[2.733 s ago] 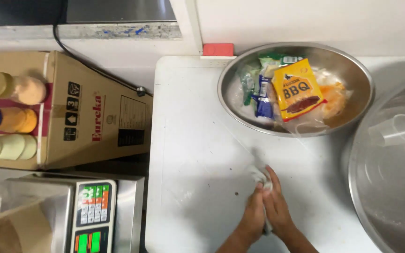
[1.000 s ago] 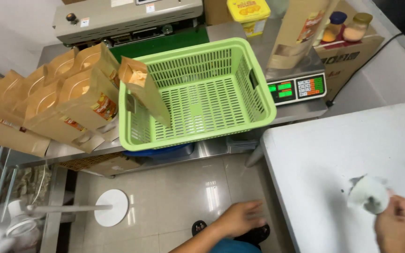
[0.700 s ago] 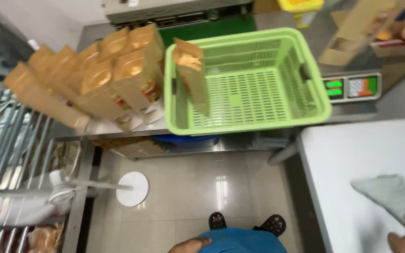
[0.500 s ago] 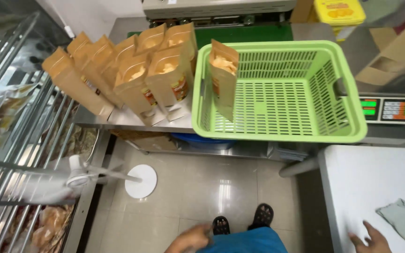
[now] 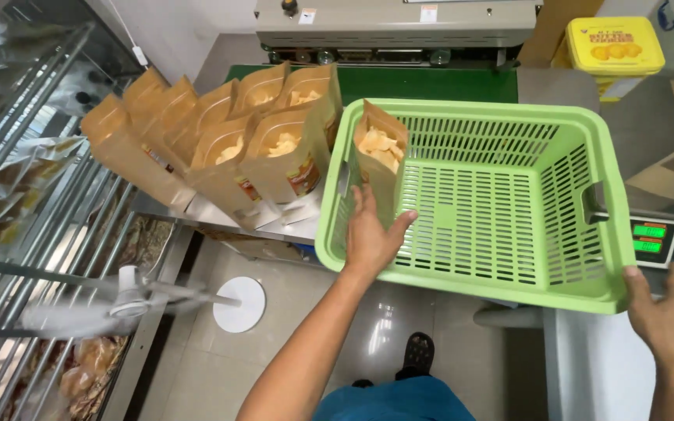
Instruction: Manual packaging of snacks involving cleaning the workspace, filling paper bags with chips, and sealing them with a machine.
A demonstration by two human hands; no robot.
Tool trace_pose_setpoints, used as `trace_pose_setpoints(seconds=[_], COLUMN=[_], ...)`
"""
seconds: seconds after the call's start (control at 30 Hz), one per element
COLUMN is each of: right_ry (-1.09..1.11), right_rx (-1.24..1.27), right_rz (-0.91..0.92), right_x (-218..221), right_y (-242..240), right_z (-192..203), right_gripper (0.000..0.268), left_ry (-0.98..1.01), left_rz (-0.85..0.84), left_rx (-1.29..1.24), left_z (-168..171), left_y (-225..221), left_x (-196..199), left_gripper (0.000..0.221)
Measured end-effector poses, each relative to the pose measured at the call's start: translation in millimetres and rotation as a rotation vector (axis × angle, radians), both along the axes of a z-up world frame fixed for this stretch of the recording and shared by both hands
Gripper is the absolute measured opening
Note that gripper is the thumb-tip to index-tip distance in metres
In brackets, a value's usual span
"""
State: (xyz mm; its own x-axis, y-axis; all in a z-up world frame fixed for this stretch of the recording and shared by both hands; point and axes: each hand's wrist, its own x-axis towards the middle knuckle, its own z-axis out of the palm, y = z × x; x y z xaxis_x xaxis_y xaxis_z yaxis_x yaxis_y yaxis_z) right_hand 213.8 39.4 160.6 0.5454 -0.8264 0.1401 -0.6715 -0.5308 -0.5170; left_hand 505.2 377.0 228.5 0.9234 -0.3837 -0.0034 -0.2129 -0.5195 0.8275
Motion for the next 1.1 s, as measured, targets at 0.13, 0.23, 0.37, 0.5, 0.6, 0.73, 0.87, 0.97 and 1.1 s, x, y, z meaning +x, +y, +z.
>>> trace_pose_setpoints(seconds=[0.13,0.23,0.37,0.5,0.6,0.73,0.87,0.97,1.1], right_ry=[-0.068,-0.081,-0.171,0.009,-0.112,-0.267,-0.508,-0.386,-0.493], right_rx=[0.624,0.749,0.815,0.963,1.119,1.161,1.133,0.996,0.902], right_rz=[-0.089,-0.146,-0.154,-0.243,-0.332,-0.372,-0.509,-0.636,-0.906], right_x=[45,64,47,25,43,35,-45,-99,-191], right_y=[-9,-8,4,38,72,99,141,184,229], right_z=[33,47,41,52,65,43,31,91,116], right_gripper=[0.05,0.038,0.04,0.048,0.061,0.07,0.077,0.076,0.062], left_ry=[0.038,0.142,0.176,0.168,0.131,0.4,0.243,0.177,-0.063], left_rz=[0.15,0.168,0.145,0.025,-0.08,-0.025,-0.226,-0.186,-0.196], left_rx=[0.051,0.09,0.098,0.032,-0.01,-0.009,-0.059,0.014,0.067], left_z=[-33,-3,7,1,11,36,15,38,58], left_y=[-43,-49,-43,-29,-13,5,40,66,70], left_x=[28,27,32,33,33,45,80,93,103], left_gripper=[0.125,0.09,0.071,0.059,0.053,0.04,0.039,0.051,0.042])
